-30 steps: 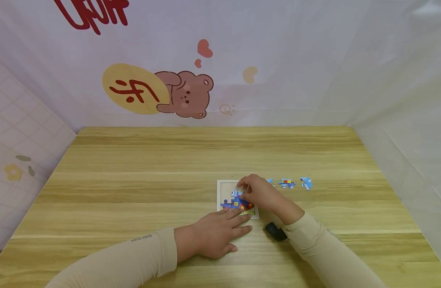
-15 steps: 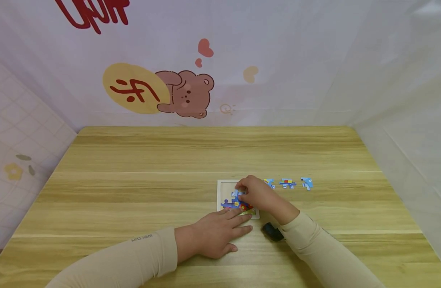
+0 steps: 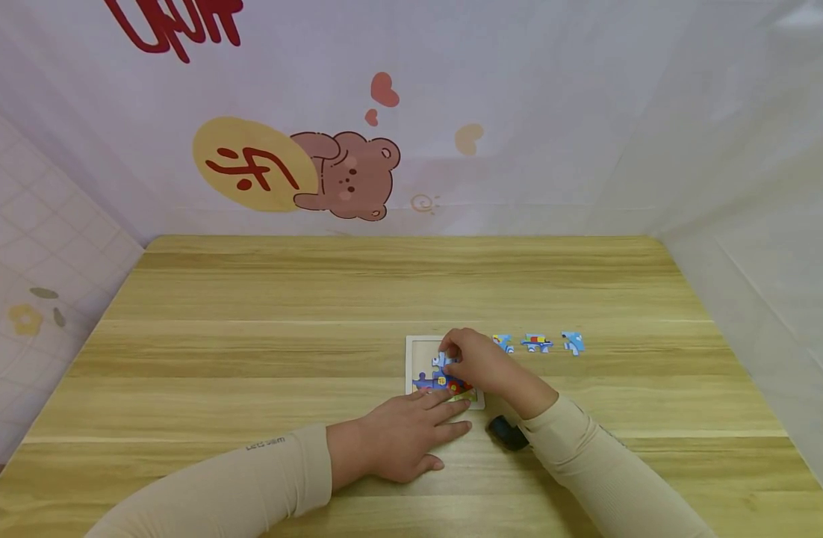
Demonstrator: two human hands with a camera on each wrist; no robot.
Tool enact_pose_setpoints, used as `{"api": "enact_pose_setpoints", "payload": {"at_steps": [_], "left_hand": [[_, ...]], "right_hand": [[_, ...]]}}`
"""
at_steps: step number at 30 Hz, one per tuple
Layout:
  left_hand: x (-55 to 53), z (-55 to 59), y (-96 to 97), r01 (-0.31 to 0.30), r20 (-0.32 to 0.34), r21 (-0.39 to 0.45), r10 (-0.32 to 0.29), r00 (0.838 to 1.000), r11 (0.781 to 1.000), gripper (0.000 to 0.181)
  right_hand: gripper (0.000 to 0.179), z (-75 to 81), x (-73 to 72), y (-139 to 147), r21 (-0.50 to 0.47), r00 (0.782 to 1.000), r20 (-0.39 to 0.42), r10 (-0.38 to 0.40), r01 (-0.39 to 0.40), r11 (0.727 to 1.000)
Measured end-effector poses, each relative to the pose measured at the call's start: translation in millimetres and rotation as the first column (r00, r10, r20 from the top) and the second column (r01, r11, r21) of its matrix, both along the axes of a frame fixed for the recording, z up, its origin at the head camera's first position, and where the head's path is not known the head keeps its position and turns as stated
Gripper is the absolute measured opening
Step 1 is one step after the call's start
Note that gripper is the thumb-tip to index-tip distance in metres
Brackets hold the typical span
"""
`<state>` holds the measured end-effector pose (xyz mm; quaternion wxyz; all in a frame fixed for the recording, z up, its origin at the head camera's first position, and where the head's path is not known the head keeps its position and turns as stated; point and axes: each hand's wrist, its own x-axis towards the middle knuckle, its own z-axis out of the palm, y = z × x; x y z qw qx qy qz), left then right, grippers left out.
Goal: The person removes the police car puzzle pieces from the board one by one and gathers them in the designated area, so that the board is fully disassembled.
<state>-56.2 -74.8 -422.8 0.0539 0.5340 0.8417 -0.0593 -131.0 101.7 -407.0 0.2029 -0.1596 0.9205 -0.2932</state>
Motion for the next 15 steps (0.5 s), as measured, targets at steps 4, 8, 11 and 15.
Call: {"api": "enact_pose_setpoints", "payload": {"at_steps": [4,8,11,15], "left_hand": [[0.1,0.2,0.2,0.001,-0.005,0.002,-0.001,1.0,1.0,0.058],[0.3,0.7,0.2,0.004,-0.011,0.004,-0.004,1.0,1.0,0.058],[0.4,1.2,0.4,0.005,-0.015,0.002,-0.005,1.0,1.0,0.058],[0.6,2.0,0.8,0.004,-0.016,-0.004,-0.004,1.0,1.0,0.058]], "right_hand": [[0.02,0.4,-0.2,0.2,-0.016,1.0,0.01,-0.006,0.006,1.0],[0.021,0.5,-0.3,0.5,-0.034,1.0,0.014,-0.005,0.006,0.999],[0.021,1.1,0.3,1.0,-0.057,1.0,0.02,-0.006,0.007,0.998],[0.021,0.3,0.8,2.7,-0.11,0.999,0.034,-0.008,0.012,0.994]]}}
